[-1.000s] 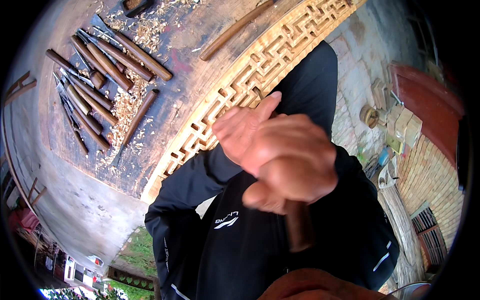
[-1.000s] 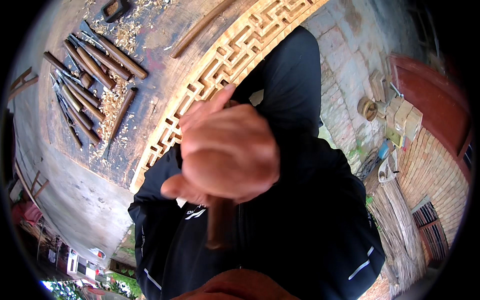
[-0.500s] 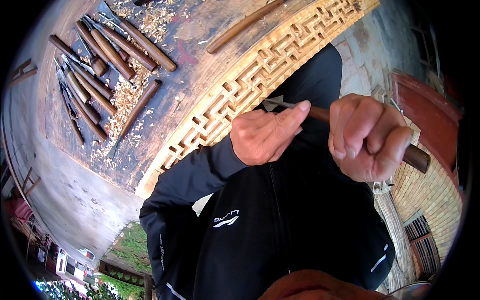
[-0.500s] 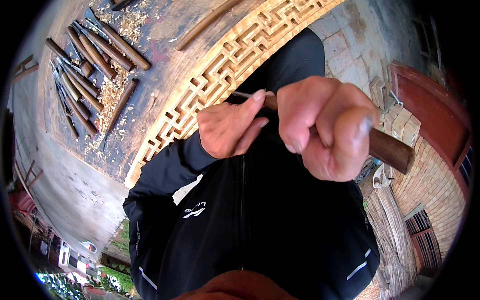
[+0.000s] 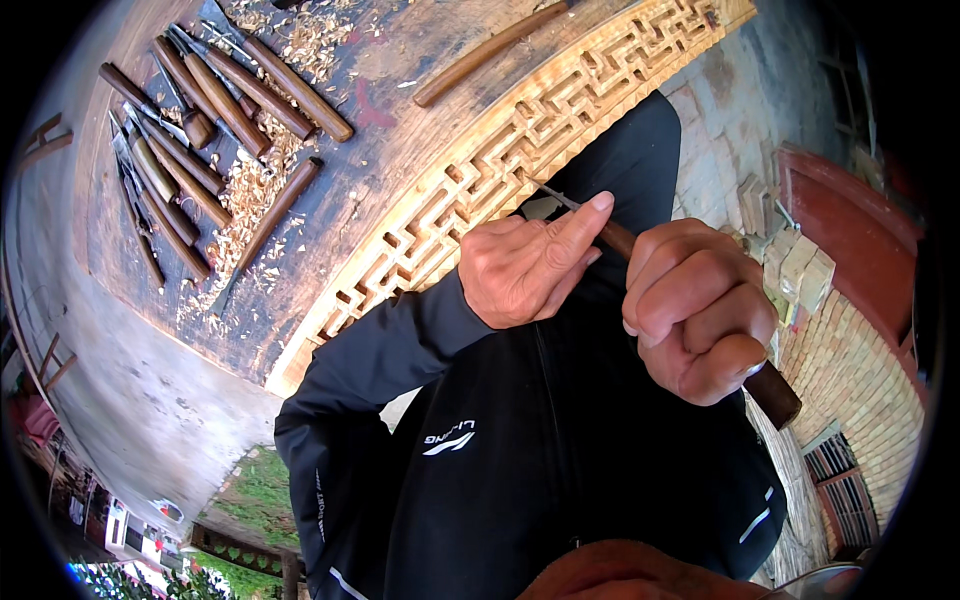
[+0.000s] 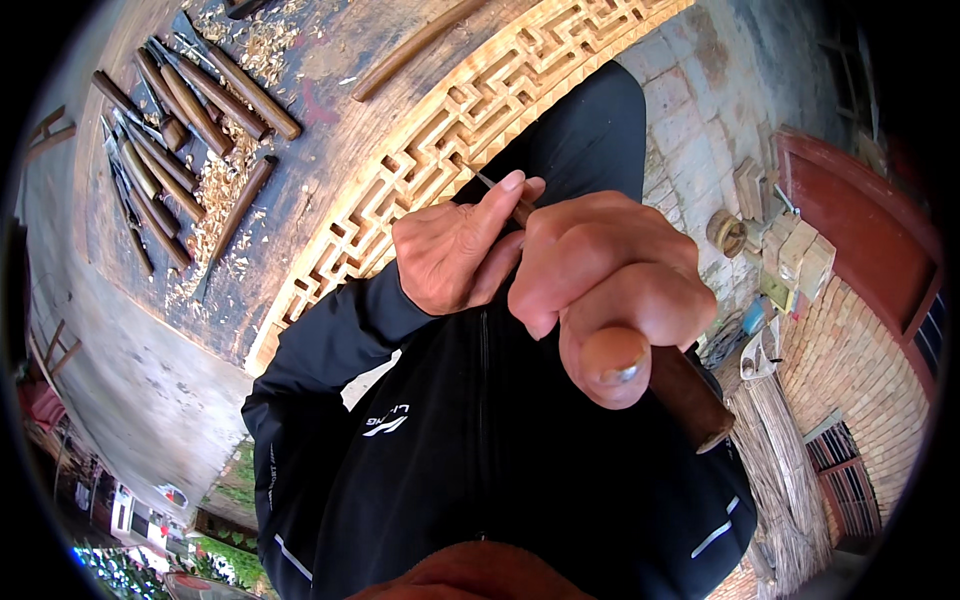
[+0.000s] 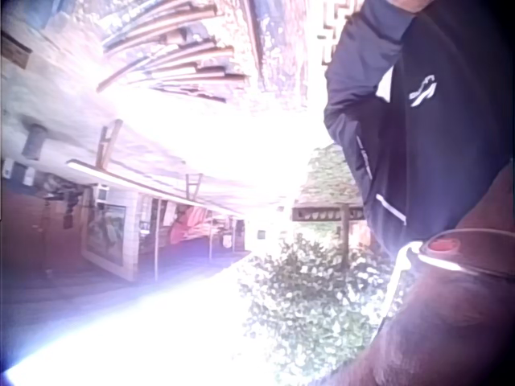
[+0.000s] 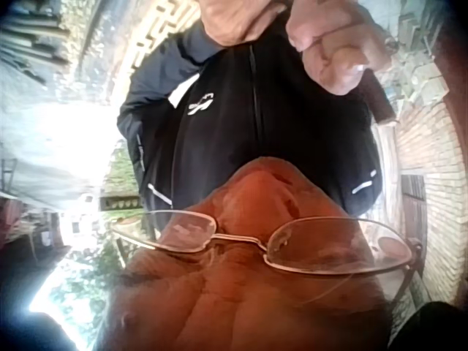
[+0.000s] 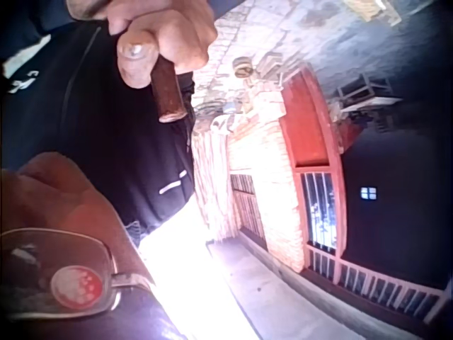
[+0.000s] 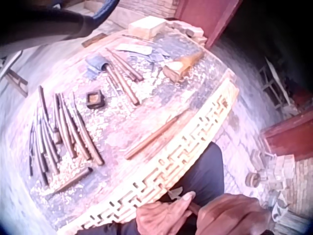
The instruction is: The person carves a geometric pattern into a wooden plank using a chisel.
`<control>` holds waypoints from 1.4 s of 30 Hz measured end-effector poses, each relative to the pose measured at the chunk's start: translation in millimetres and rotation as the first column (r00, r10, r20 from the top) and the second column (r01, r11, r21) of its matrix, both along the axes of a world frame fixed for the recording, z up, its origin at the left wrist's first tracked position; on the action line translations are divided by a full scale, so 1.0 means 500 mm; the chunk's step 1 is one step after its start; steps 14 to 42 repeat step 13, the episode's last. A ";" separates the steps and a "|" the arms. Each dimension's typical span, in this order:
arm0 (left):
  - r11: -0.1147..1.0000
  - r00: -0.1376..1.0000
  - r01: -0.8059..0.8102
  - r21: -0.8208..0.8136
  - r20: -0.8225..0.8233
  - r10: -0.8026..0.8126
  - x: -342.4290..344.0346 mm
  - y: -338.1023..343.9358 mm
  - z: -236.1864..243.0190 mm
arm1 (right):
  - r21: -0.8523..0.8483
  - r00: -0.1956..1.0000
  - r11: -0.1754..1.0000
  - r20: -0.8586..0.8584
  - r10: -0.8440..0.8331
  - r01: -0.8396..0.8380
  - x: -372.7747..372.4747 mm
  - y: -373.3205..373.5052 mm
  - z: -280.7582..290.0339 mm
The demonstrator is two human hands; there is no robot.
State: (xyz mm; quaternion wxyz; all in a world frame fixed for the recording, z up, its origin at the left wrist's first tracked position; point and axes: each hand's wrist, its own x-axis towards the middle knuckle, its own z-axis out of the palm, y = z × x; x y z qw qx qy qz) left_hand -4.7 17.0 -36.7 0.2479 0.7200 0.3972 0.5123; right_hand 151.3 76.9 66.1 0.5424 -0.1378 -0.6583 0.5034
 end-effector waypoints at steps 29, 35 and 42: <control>0.998 0.999 -0.049 -0.028 0.009 0.049 -0.001 -0.004 -0.002 | -0.010 0.999 1.000 -0.032 -0.015 0.015 -0.016 0.004 -0.004; 0.998 0.999 -0.049 -0.028 0.009 0.049 -0.001 -0.004 -0.002 | -0.010 0.999 1.000 -0.032 -0.015 0.015 -0.016 0.004 -0.004; 0.998 0.999 -0.049 -0.028 0.009 0.049 -0.001 -0.004 -0.002 | -0.010 0.999 1.000 -0.032 -0.015 0.015 -0.016 0.004 -0.004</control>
